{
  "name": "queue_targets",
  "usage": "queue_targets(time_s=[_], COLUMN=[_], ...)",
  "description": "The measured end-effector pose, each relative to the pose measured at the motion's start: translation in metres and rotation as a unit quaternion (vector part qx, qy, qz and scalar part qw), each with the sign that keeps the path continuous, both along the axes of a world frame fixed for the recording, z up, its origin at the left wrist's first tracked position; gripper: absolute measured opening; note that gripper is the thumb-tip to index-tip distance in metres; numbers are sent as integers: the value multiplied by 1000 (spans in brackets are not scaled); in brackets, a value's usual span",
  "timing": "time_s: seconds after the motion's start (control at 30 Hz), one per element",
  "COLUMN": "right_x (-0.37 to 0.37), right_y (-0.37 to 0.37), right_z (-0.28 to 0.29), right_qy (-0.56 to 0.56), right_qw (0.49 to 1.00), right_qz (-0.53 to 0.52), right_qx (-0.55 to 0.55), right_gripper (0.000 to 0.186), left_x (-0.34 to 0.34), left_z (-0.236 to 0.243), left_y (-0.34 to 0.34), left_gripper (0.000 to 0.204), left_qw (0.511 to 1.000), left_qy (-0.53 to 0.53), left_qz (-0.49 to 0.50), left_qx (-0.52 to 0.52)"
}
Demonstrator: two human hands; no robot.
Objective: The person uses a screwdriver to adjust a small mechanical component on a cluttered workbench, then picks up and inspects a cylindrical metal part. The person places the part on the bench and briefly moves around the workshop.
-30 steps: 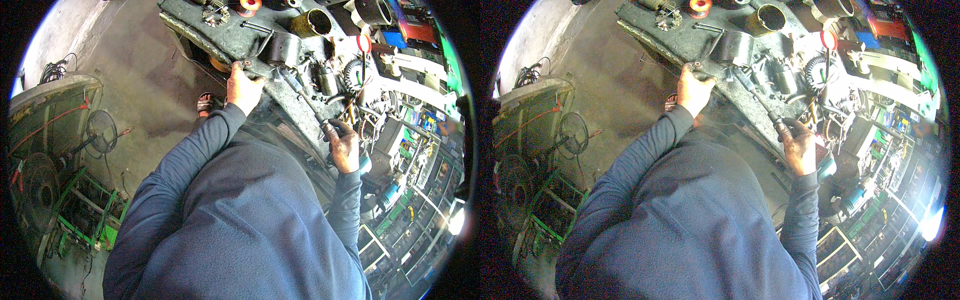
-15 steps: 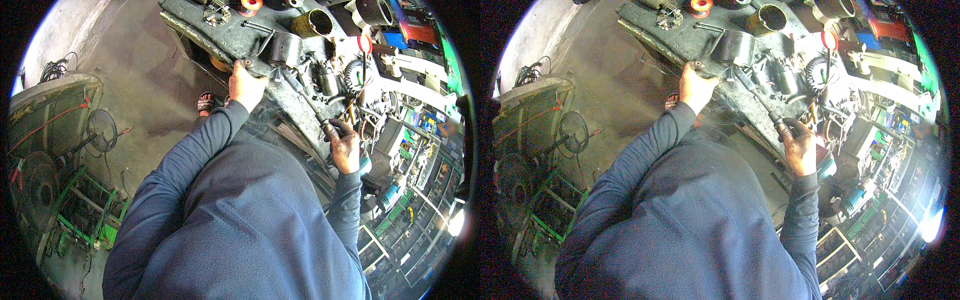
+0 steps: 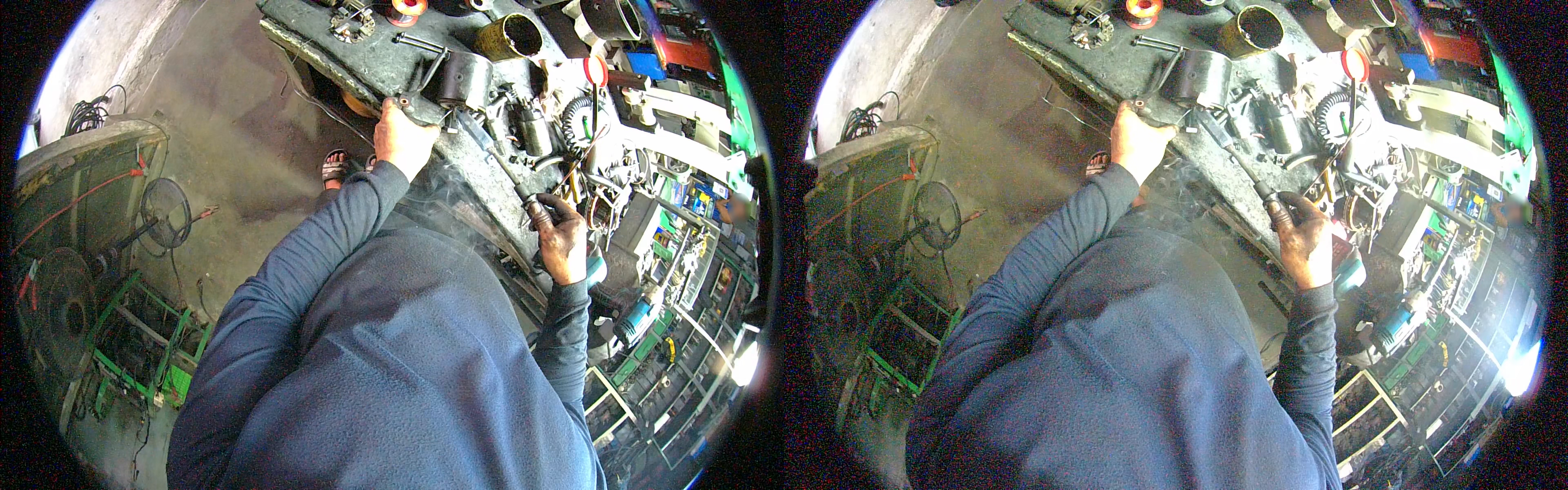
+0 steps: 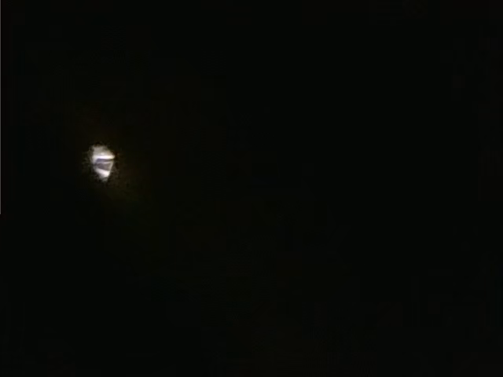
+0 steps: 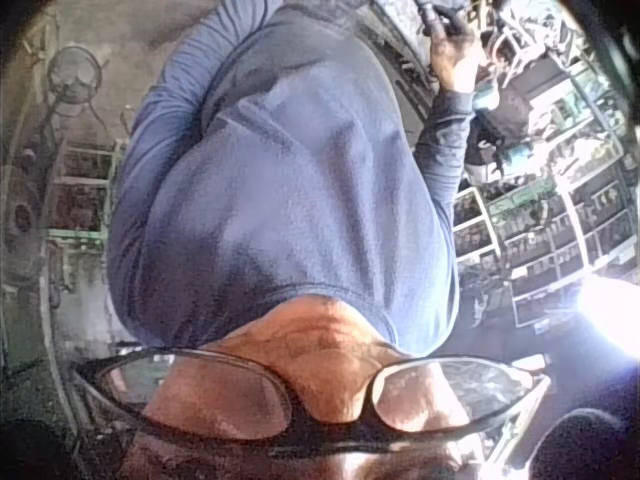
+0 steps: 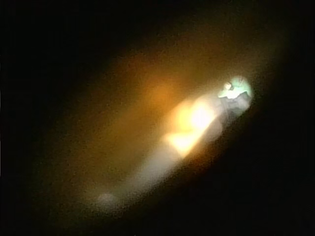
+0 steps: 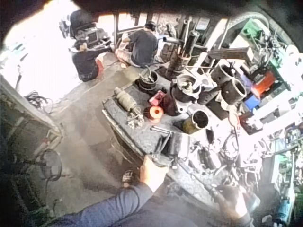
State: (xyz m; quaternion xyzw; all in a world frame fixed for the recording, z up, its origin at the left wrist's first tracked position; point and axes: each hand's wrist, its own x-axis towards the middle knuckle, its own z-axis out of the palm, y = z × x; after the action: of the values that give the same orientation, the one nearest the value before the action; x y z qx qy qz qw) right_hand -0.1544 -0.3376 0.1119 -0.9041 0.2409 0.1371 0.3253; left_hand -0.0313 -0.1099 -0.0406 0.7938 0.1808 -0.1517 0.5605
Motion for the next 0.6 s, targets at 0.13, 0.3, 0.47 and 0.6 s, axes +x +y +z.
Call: queue_targets(time_s=[0.13,0.3,0.47,0.6], right_x=[1,7,-1,-6], right_y=[4,14,5,-2], right_z=[1,12,1,-5], right_qy=[-5,28,-11,-18], right_qw=[1000,999,998,999], right_qz=[-7,-20,-31,-14], right_qx=[3,-19,54,32], right_gripper=[31,31,28,33], left_x=[0,-2,-3,-5], left_z=[0,-10,-5,-17], left_y=[0,-3,-3,-3], left_gripper=[67,67,64,61], left_qw=[1000,1000,1000,999], left_qy=[4,-13,-19,-40], left_qz=[-1,7,8,20], left_qx=[7,6,9,-12])
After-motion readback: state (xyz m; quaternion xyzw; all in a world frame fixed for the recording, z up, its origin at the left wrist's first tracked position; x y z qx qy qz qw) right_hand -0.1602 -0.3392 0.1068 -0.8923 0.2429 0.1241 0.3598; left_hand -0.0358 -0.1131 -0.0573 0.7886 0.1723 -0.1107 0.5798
